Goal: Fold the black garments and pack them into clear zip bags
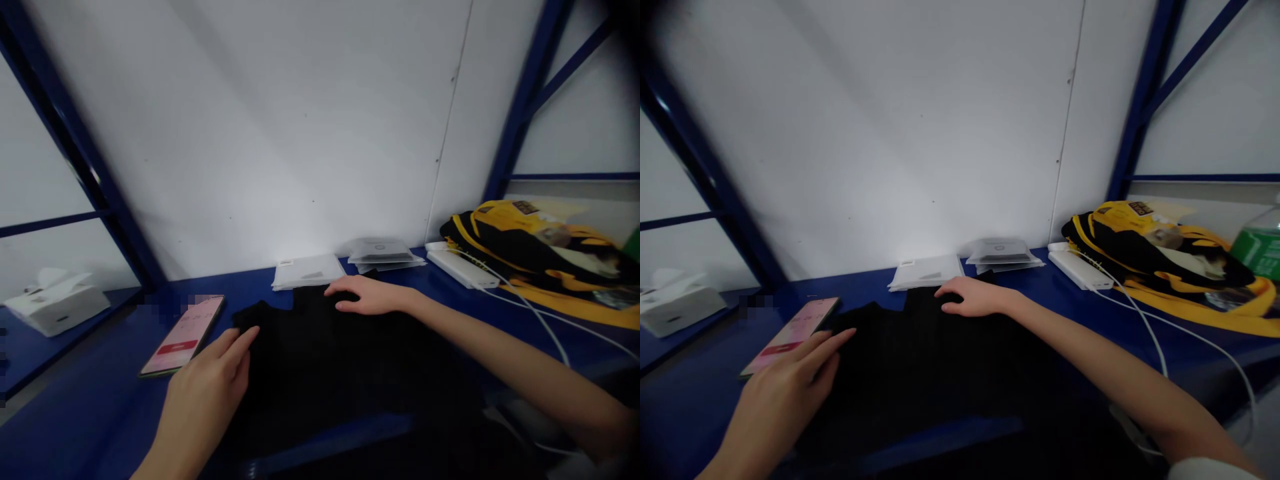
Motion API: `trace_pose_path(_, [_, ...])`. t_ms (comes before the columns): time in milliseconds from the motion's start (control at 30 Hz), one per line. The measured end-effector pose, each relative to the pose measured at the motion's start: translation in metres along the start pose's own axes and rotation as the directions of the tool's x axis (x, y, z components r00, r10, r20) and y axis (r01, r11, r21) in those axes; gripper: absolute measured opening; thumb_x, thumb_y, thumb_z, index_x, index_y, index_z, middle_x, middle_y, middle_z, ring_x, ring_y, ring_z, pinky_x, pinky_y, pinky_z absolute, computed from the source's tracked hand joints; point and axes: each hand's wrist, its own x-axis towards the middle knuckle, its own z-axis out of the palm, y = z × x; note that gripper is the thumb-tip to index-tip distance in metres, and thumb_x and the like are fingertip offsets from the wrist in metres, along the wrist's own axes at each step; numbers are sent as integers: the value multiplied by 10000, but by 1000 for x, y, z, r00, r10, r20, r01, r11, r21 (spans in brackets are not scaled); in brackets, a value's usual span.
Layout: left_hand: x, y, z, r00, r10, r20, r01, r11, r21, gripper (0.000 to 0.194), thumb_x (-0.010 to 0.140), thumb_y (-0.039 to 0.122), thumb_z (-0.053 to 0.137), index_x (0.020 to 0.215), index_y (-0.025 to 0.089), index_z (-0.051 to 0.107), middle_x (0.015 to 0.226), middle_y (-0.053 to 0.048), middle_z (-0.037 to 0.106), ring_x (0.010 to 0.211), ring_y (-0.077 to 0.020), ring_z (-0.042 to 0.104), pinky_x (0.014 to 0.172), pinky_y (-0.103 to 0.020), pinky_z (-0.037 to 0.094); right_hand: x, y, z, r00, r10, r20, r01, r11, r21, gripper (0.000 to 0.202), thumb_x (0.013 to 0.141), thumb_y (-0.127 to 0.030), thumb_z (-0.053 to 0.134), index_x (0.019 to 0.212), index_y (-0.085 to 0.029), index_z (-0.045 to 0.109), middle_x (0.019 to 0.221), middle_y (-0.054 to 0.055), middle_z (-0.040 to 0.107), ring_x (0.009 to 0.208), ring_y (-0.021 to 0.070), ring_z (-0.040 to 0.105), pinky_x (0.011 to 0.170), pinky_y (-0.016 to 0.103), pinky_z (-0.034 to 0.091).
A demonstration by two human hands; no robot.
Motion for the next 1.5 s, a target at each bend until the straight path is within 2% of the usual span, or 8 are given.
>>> trace_pose_path(133, [23,15,4,975,154,-163,-178,973,-147,327,838,171,351,1009,133,626,1139,-94,592,886,-203,627,748,-301,524,-2,14,-4,997,55,-59,-61,993,-100,319,812,-317,484,1084,-186,589,1097,76,600,999,210,530,869,321,387])
trace_pose_path(300, [44,47,6,930,349,-111,-366,893,-262,395,802,86,333,1143,84,532,1281,-123,477,1036,-196,560,852,-290,493,-2,28,-6,997,42,-68,-51,989,-139,271,814,-272,464,1017,-177,617,1007,69,636,892,192,569,795,294,410])
trace_pose_path(533, [46,68,0,650,746,145,-585,612,-532,484,755,56,403,1213,189,483,1333,-59,432,1197,-192,419,1001,-325,360,-6,39,-11,993,83,-80,-99,970,-223,275,796,-264,473,999,-160,628,1002,87,639,893,202,569,783,290,407])
trace_pose_path(600, [43,66,-8,676,716,173,-506,622,-598,518,796,89,398,1280,273,398,1360,-14,397,1223,-169,384,1014,-328,337,-8,38,-13,993,91,-71,-105,970,-221,280,794,-265,475,1007,-163,624,1009,86,637,897,204,568,785,291,405])
trace_pose_path(667, [41,63,-13,780,597,184,-385,691,-611,500,846,152,372,1319,304,324,1368,-1,383,1222,-150,381,1007,-313,341,-10,36,-15,994,94,-63,-106,971,-213,283,791,-264,476,1013,-165,621,1019,84,633,899,206,567,784,291,405])
trace_pose_path(800, [40,55,-9,944,155,292,-2,887,-462,417,888,301,310,1291,224,388,1180,-76,549,1021,-192,551,849,-331,455,-14,29,-21,991,119,-62,-129,972,-195,260,784,-256,482,984,-175,626,1005,75,634,875,203,569,769,286,403])
trace_pose_path(1067, [51,46,14,864,125,488,220,777,-589,375,861,375,340,1124,254,578,1043,-17,647,965,-184,584,817,-285,439,-18,34,-26,980,187,-71,-198,958,-206,210,767,-214,456,879,-172,629,914,66,646,796,184,575,688,260,404])
trace_pose_path(1500, [84,17,7,914,-135,382,306,849,-431,375,732,272,446,1099,209,493,750,9,577,632,-146,550,553,-245,381,-20,43,-33,954,277,-113,-296,933,-207,249,767,-170,412,887,-176,631,895,61,647,776,172,568,663,244,401])
